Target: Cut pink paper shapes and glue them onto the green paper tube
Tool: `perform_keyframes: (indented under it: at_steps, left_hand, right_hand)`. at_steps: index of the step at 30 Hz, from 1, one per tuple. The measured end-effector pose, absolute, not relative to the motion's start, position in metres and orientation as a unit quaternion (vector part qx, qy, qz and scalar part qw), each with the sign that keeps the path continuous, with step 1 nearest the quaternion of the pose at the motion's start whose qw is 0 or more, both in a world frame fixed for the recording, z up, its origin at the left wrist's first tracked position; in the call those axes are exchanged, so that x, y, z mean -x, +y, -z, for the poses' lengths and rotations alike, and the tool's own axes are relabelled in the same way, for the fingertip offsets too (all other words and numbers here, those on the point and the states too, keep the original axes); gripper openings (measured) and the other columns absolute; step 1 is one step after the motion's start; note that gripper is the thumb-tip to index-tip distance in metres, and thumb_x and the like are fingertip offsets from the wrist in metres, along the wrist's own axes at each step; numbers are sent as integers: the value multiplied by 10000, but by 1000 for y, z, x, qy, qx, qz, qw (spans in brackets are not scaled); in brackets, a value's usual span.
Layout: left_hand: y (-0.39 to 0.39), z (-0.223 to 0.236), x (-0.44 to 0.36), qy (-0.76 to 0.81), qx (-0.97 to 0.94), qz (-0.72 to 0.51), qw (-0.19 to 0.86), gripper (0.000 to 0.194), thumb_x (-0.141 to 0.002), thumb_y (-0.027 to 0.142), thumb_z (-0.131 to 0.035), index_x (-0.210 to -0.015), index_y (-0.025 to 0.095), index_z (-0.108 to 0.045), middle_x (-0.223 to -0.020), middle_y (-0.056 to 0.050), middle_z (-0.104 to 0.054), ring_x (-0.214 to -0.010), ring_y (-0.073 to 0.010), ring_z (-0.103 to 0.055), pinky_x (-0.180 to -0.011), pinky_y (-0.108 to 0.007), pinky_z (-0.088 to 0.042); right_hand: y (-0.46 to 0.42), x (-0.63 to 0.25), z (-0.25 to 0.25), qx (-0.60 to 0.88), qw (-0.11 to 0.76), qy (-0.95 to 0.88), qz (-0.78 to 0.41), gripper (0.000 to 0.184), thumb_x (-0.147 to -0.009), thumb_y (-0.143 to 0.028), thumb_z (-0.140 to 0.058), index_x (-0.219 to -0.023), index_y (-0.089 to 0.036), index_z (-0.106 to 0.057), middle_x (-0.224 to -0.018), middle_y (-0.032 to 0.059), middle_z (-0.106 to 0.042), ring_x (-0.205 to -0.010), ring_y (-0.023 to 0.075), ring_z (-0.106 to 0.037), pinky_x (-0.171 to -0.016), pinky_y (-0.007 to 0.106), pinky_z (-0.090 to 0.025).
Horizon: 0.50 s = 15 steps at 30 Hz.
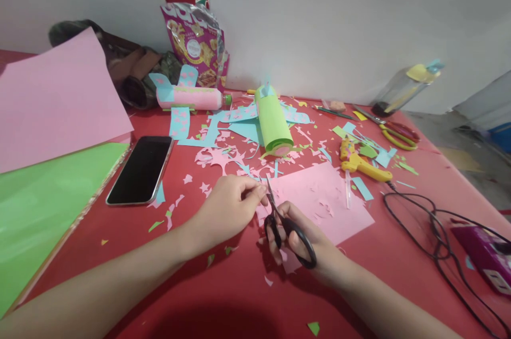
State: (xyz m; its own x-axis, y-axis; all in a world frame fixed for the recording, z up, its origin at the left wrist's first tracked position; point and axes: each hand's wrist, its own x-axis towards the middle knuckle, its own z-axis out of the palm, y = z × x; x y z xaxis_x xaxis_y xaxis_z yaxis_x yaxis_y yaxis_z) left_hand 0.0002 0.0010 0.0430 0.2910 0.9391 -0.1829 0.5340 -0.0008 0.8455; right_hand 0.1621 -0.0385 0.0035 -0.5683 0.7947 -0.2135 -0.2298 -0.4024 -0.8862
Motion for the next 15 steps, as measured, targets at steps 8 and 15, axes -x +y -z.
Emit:
perform_keyframes:
  at_steps: [8,15]
  left_hand:
    - [1,-39,0,551,-645,-253,466,263,-803,242,-377,-599,140,-507,-433,67,-376,-400,-59,-355,-436,-178,-284]
    - [-11,-24,-13,488,-728,-206,435,294,-797,209,-371,-550,140,-514,-498,12,-500,-485,-90,-419,-478,-194,-309]
  right_hand:
    - [-35,-161,2,341,423,-388,-744,366,-671,-438,-656,-789,-220,-386,-749,-24,-497,-637,112,-521,-615,280,-389]
    - [-29,-161,-1,459,496,-367,-639,362,-606,-217,-720,-743,-226,-385,-738,-48,-485,-656,98,-479,-615,237,-394]
